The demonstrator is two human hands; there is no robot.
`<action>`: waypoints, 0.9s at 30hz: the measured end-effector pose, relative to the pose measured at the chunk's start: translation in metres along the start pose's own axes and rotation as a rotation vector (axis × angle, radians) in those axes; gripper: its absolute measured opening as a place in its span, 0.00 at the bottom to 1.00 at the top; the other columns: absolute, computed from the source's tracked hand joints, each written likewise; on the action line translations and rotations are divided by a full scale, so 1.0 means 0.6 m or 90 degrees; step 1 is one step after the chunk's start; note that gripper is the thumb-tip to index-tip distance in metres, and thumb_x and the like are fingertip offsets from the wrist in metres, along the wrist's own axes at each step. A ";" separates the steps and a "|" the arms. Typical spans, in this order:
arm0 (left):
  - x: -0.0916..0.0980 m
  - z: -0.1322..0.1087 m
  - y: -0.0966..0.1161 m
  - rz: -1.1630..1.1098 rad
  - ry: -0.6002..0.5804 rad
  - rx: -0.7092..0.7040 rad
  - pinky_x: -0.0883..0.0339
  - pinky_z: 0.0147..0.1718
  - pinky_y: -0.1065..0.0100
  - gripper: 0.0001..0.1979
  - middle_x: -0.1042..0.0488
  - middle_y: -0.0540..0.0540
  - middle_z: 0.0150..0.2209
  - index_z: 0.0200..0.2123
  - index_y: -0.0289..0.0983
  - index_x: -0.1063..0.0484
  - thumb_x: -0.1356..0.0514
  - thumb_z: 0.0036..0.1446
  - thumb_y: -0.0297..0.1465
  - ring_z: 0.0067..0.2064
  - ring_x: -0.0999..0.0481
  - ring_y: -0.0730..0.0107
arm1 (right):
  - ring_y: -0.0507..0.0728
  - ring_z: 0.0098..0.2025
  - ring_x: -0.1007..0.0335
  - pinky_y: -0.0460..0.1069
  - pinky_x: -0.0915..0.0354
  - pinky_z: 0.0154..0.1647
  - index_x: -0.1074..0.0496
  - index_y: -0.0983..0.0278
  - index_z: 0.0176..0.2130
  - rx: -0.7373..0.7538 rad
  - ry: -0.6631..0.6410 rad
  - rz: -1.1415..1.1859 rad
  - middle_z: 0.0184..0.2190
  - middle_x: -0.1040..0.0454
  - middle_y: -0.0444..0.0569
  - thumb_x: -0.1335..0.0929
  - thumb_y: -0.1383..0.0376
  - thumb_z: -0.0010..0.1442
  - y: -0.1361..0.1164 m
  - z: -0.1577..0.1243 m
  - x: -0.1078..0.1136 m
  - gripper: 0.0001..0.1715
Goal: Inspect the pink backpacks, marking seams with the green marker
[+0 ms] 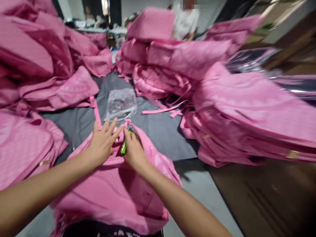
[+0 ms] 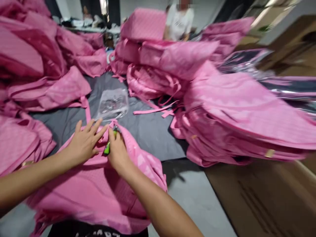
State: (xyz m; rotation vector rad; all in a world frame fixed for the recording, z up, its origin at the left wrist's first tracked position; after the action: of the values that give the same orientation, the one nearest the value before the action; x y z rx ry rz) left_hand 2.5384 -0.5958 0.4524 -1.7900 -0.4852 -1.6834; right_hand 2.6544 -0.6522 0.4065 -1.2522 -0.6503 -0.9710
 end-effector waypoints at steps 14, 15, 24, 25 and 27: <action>-0.026 0.009 0.002 0.011 -0.002 -0.012 0.46 0.60 0.42 0.45 0.65 0.36 0.73 0.72 0.39 0.61 0.39 0.57 0.32 0.69 0.50 0.45 | 0.66 0.62 0.43 0.61 0.38 0.62 0.53 0.68 0.68 0.023 0.023 0.011 0.60 0.40 0.63 0.35 0.83 0.44 0.014 0.001 -0.007 0.55; -0.028 0.007 0.002 0.003 0.000 -0.013 0.47 0.60 0.42 0.45 0.65 0.36 0.73 0.71 0.39 0.60 0.39 0.57 0.32 0.70 0.51 0.45 | 0.66 0.63 0.43 0.61 0.39 0.63 0.53 0.68 0.68 0.013 0.020 0.016 0.60 0.40 0.63 0.35 0.83 0.43 0.012 -0.002 -0.008 0.56; -0.045 0.024 0.004 0.009 -0.026 0.000 0.46 0.59 0.38 0.52 0.65 0.37 0.72 0.69 0.47 0.55 0.28 0.48 0.39 0.71 0.52 0.40 | 0.67 0.62 0.41 0.59 0.37 0.63 0.53 0.64 0.68 -0.046 -0.015 0.011 0.59 0.41 0.60 0.31 0.83 0.40 0.013 0.007 -0.013 0.61; -0.045 0.023 0.005 0.015 -0.016 -0.002 0.45 0.58 0.38 0.51 0.64 0.37 0.72 0.69 0.47 0.54 0.29 0.48 0.39 0.70 0.50 0.40 | 0.67 0.62 0.41 0.59 0.37 0.63 0.53 0.64 0.69 -0.047 -0.016 0.011 0.59 0.41 0.60 0.32 0.83 0.41 0.011 0.006 -0.012 0.60; -0.046 0.018 0.004 0.022 0.011 -0.009 0.44 0.57 0.39 0.46 0.61 0.36 0.72 0.69 0.46 0.52 0.31 0.52 0.39 0.69 0.47 0.40 | 0.66 0.61 0.42 0.59 0.38 0.63 0.54 0.64 0.69 -0.044 -0.018 0.009 0.59 0.41 0.59 0.31 0.82 0.43 0.007 0.005 -0.010 0.60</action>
State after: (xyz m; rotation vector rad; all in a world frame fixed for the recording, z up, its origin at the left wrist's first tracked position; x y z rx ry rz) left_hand 2.5451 -0.5865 0.4252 -1.7824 -0.4335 -1.6813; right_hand 2.6557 -0.6477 0.4003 -1.3322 -0.6331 -0.9726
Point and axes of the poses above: each hand's wrist, its own z-axis towards the middle knuckle, its own x-axis out of the back of the hand, y = z × x, the point moved 4 cm from there along z, towards the middle knuckle
